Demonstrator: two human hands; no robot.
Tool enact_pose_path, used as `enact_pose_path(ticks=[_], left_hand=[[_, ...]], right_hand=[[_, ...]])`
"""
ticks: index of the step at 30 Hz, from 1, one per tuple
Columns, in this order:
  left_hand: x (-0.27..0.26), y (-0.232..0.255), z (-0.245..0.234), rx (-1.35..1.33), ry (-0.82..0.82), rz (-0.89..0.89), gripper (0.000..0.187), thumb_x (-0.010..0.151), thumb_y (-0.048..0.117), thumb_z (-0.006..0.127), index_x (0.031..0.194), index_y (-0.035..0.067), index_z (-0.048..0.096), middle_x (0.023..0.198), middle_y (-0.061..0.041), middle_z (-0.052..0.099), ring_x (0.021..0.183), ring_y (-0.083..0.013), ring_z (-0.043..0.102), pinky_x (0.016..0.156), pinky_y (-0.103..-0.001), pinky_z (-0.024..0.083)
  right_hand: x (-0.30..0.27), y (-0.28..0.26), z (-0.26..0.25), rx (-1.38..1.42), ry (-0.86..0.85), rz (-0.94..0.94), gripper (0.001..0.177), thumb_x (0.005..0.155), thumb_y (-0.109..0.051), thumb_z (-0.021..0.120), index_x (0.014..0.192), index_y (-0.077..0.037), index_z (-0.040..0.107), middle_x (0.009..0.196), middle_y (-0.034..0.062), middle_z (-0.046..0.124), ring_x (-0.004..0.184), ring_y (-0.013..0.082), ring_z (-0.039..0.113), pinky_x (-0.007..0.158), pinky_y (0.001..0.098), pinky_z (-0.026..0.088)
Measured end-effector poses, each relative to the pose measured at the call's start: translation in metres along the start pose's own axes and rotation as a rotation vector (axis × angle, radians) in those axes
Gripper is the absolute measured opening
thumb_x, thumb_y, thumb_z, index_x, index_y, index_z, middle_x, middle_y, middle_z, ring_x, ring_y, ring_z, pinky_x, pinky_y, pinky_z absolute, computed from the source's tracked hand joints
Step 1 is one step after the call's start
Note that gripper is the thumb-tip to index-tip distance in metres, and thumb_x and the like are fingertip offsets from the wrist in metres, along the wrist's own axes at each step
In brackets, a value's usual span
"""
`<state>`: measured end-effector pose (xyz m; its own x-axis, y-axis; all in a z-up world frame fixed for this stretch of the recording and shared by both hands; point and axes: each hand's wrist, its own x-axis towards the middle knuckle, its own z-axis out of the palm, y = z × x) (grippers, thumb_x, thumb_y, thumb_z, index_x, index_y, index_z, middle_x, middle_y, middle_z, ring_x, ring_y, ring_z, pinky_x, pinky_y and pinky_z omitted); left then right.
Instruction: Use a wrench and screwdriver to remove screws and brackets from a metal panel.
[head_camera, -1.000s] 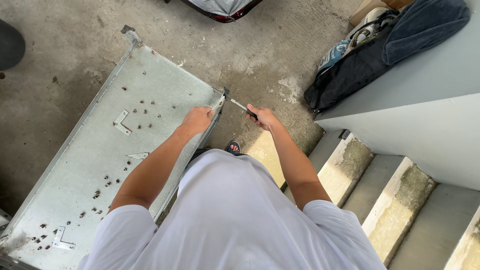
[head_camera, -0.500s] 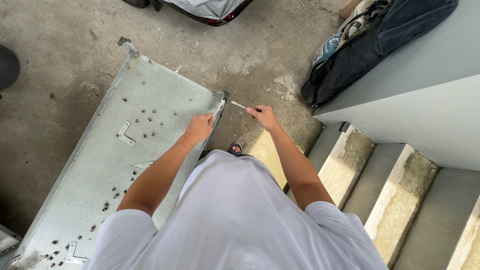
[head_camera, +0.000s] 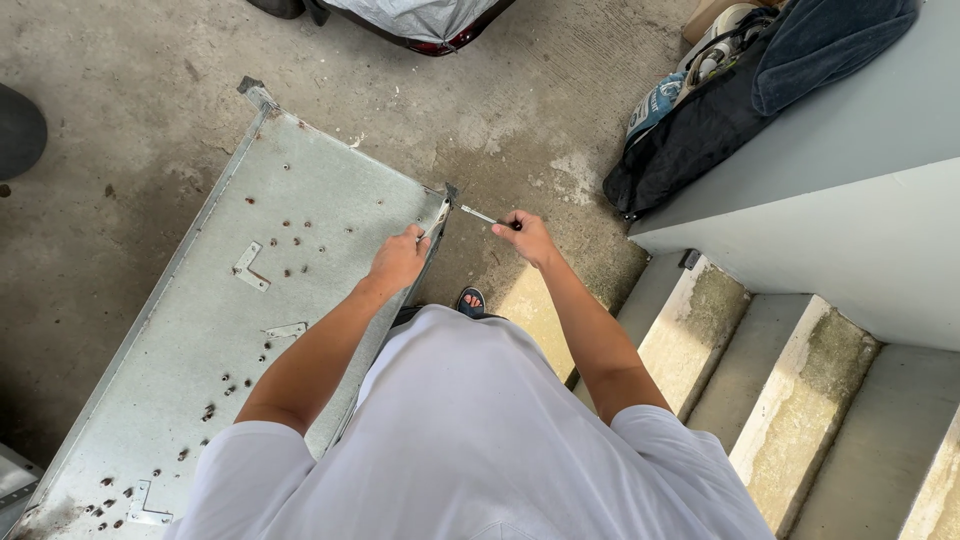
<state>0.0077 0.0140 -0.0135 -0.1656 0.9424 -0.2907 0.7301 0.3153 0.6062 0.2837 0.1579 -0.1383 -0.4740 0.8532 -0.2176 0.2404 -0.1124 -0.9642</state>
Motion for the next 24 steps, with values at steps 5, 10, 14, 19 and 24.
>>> enact_pose_path(ticks=[5,10,14,19,24], left_hand=[[-0.010,0.025,-0.025,-0.008,-0.076,-0.082,0.033,0.105,0.032,0.051,0.121,0.004,0.059,0.086,-0.020,0.073,0.089,-0.0399,0.072,0.083,-0.051,0.054],[-0.003,0.029,-0.027,-0.010,-0.117,-0.138,0.032,0.104,0.032,0.052,0.120,0.006,0.060,0.087,-0.019,0.073,0.088,-0.0380,0.071,0.082,-0.050,0.053],[0.001,0.020,-0.019,0.020,-0.110,-0.105,0.030,0.105,0.031,0.052,0.118,0.005,0.061,0.086,-0.018,0.073,0.087,-0.0373,0.072,0.081,-0.050,0.054],[-0.006,0.022,-0.020,0.017,-0.106,-0.121,0.029,0.105,0.031,0.052,0.117,0.006,0.061,0.085,-0.018,0.073,0.087,-0.0367,0.072,0.080,-0.049,0.054],[0.005,-0.020,0.015,-0.142,-0.074,-0.061,0.031,0.104,0.030,0.054,0.123,0.007,0.059,0.090,-0.016,0.075,0.082,-0.0305,0.072,0.077,-0.045,0.055]], right_hand=[[-0.018,-0.072,-0.001,0.162,-0.143,0.481,0.042,0.090,-0.041,0.074,0.101,0.000,0.072,0.068,-0.0001,0.057,0.051,0.0083,0.040,0.042,0.0263,0.030],[-0.015,-0.066,-0.001,0.220,-0.138,0.485,0.041,0.095,-0.039,0.075,0.101,0.001,0.073,0.070,0.0007,0.056,0.056,0.0079,0.047,0.045,0.0252,0.034],[-0.019,-0.073,0.006,-0.010,-0.036,0.365,0.041,0.086,-0.037,0.079,0.105,-0.001,0.074,0.072,-0.0008,0.061,0.056,0.0080,0.048,0.044,0.0271,0.039],[-0.015,-0.060,-0.002,0.350,-0.251,0.716,0.060,0.090,-0.056,0.069,0.102,0.002,0.077,0.069,0.0008,0.060,0.052,0.0068,0.042,0.039,0.0227,0.029],[-0.008,-0.049,0.001,0.033,-0.048,0.279,0.042,0.084,-0.038,0.082,0.102,-0.002,0.071,0.074,-0.0033,0.063,0.059,0.0062,0.054,0.046,0.0238,0.041]])
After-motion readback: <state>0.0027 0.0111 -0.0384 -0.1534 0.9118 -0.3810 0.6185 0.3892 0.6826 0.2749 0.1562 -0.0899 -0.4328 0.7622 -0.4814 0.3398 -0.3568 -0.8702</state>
